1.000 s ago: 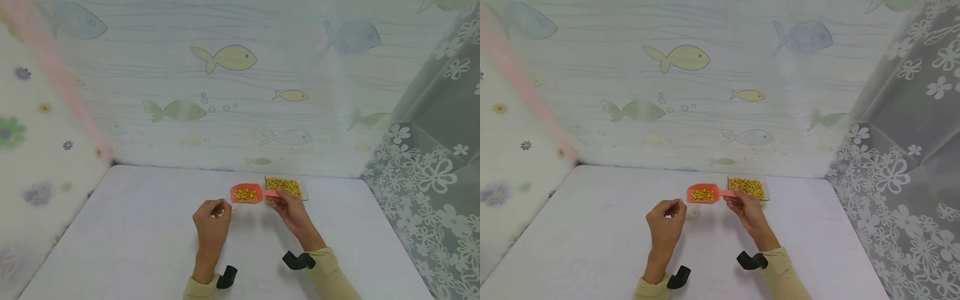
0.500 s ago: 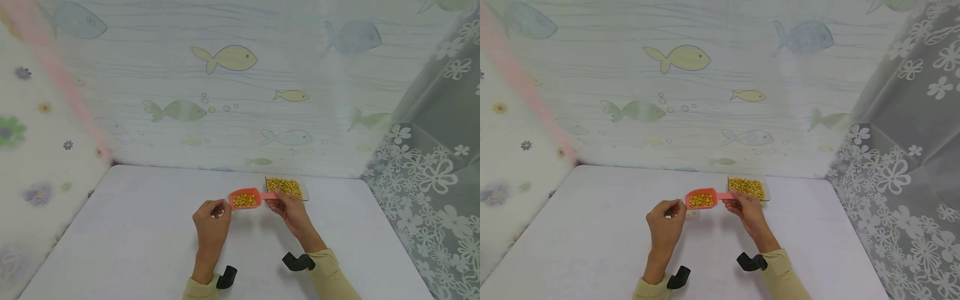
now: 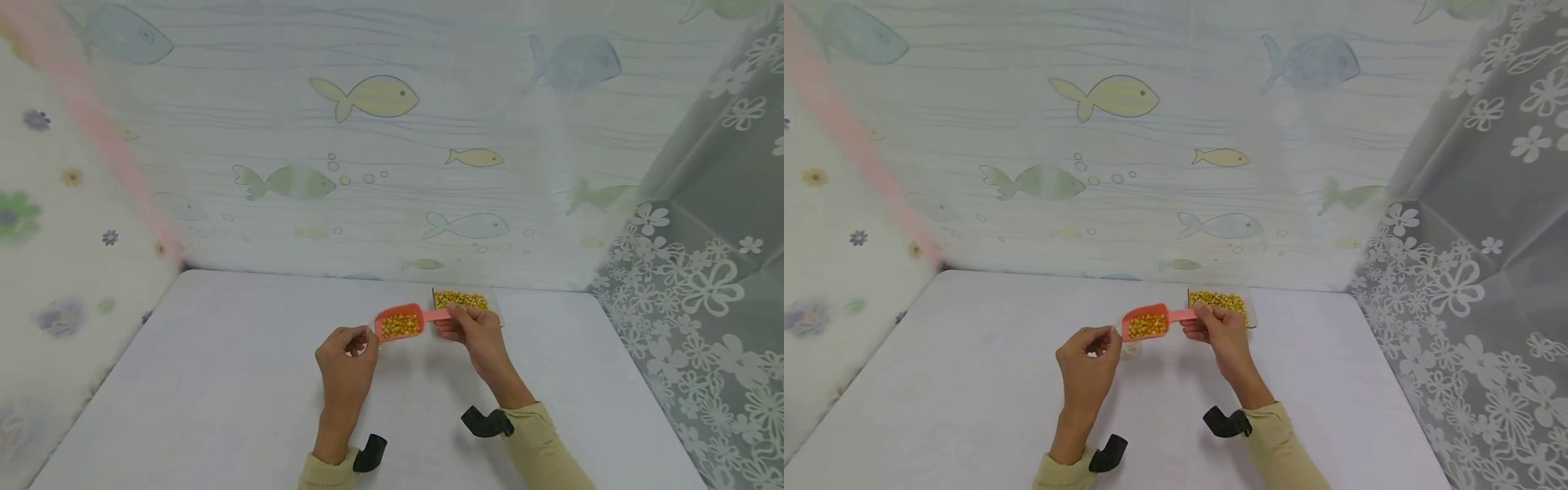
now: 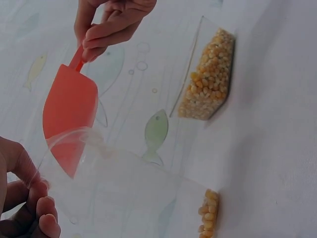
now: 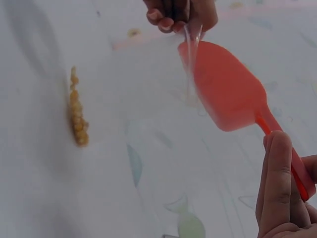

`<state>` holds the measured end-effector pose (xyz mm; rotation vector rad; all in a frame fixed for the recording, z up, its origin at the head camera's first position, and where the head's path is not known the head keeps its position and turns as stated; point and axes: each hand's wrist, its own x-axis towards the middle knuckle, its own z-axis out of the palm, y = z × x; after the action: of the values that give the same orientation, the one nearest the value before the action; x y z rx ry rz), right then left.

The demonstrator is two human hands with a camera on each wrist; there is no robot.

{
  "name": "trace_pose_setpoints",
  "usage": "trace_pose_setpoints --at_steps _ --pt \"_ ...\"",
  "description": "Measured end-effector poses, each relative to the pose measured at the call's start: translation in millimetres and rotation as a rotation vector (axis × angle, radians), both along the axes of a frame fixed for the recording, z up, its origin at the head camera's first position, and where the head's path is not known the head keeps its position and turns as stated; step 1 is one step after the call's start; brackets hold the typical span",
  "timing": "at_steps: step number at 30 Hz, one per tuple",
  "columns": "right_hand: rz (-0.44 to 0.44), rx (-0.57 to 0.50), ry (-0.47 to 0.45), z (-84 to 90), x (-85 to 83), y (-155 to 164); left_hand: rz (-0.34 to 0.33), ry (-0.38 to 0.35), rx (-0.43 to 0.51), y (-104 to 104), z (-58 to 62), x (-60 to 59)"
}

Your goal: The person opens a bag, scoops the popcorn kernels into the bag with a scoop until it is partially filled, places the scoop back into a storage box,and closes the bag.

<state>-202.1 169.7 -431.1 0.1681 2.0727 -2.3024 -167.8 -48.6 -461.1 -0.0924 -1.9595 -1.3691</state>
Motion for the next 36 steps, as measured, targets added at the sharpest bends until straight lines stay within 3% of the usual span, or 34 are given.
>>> trace_pose_setpoints --at_steps 7,21,36 --pt "0.006 0.144 0.086 9.8 1.3 -3.9 -0.014 -0.006 0.000 0.1 -0.5 1.6" --pt "0.032 0.269 0.318 35.9 9.0 -23.9 -0.005 0.053 -0.005 -0.8 0.0 -1.0" --pt "0.065 0.297 0.328 35.4 14.2 -25.4 -0.012 0.025 -0.002 -0.9 0.1 0.8"
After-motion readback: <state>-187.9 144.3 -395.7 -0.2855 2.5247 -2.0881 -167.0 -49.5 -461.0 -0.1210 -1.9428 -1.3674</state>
